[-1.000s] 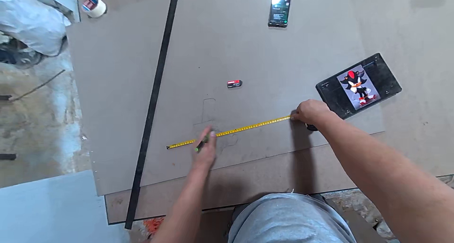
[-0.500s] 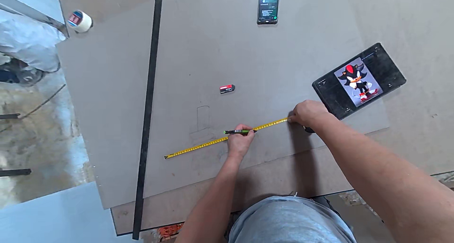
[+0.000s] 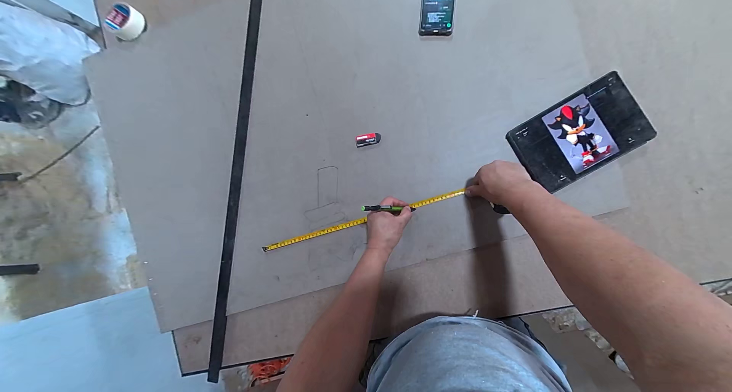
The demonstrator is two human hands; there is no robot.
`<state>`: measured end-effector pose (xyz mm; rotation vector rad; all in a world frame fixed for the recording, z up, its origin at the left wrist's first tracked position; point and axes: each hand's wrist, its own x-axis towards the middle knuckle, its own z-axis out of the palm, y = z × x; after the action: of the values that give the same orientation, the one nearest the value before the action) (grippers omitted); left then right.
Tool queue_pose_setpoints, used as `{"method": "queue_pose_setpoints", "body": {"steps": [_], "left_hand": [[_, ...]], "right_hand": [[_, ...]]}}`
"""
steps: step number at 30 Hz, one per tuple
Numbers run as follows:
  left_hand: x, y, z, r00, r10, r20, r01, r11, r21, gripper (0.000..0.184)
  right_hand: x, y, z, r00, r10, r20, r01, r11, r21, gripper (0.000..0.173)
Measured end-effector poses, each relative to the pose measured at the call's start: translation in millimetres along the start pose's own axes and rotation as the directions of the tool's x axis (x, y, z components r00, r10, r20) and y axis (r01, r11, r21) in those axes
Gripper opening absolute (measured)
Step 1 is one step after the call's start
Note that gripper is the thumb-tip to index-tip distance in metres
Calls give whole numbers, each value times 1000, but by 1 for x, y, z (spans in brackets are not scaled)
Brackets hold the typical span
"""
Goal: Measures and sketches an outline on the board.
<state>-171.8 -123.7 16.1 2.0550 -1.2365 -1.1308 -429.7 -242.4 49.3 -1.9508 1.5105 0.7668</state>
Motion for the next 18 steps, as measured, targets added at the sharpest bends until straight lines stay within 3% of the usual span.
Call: {"method": "queue_pose_setpoints", "body": {"steps": [8, 12, 15, 18], "left_hand": [[4, -1, 1, 1000, -3, 18, 5, 994, -113, 7], [-3, -5, -8, 1000, -29, 7, 29, 912, -408, 7], [-24, -11, -33, 998, -30, -61, 1, 905, -424, 10], [-58, -34, -64, 992, -33, -122, -12, 937, -350, 17]], "right_hand": [[0, 0, -2, 1000, 3, 15, -3, 1000, -12, 50], [-2, 8, 6, 998, -45, -45, 46, 998, 32, 47], [-32, 33, 35, 982, -177, -72, 186, 970, 158, 41], [-99, 47, 90, 971, -238, 9, 206, 857, 472, 33]]}}
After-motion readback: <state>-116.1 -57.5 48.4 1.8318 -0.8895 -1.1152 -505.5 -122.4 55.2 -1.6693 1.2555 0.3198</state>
